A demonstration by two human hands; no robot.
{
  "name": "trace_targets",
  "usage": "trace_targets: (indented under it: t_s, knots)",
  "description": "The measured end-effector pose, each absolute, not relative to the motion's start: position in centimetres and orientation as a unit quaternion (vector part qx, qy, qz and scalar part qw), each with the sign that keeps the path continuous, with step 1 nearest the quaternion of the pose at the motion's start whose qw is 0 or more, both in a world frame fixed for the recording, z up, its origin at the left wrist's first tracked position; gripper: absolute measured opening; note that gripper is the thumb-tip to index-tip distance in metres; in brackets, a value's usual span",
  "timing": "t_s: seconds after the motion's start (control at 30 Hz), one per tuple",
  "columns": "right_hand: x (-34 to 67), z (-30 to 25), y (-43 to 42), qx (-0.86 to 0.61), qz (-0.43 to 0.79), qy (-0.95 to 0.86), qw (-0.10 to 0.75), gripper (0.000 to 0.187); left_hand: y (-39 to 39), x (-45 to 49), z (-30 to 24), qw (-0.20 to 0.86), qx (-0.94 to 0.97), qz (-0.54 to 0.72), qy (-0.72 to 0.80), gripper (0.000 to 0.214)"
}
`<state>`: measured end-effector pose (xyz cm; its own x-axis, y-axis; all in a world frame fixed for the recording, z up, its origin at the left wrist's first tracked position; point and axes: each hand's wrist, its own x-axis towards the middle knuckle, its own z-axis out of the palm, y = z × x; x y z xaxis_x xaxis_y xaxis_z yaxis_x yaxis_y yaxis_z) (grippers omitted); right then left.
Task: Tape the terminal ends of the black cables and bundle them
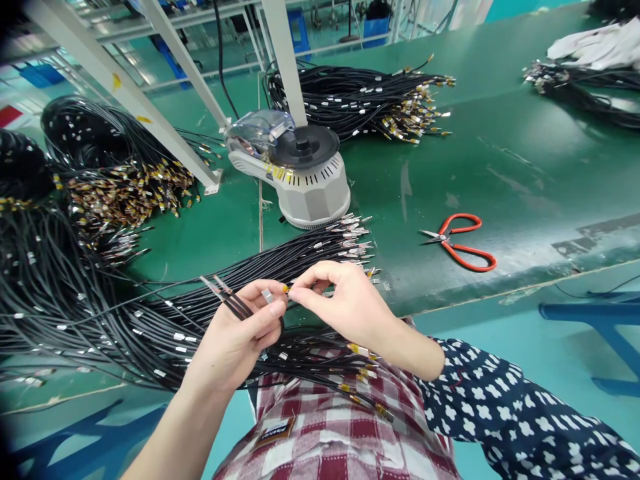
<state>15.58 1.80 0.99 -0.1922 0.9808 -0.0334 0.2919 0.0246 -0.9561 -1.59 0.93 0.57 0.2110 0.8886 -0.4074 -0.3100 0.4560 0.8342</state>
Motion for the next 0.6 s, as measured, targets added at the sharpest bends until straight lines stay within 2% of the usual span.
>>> trace_targets:
  t_s: [0.13,0.43,0.6]
  knots:
    - [15.89,1.15,2.15,-0.496,0.498,-0.594,0.392,0.007,0.84,-1.64,0.27,0.72,0.305,0.419,0.462,0.027]
    - [16.22,1.5,2.28,-0.469,0.51,-0.623,0.362,0.01,0.79,-1.82,-0.34,0.679,0.345,0.419,0.494,0.016]
    - [16.02,1.23,2.52,-0.461,0.523,-0.622,0.357,0.011,1.03,-1.89,-0.14,0.687,0.317,0.438,0.485,0.024]
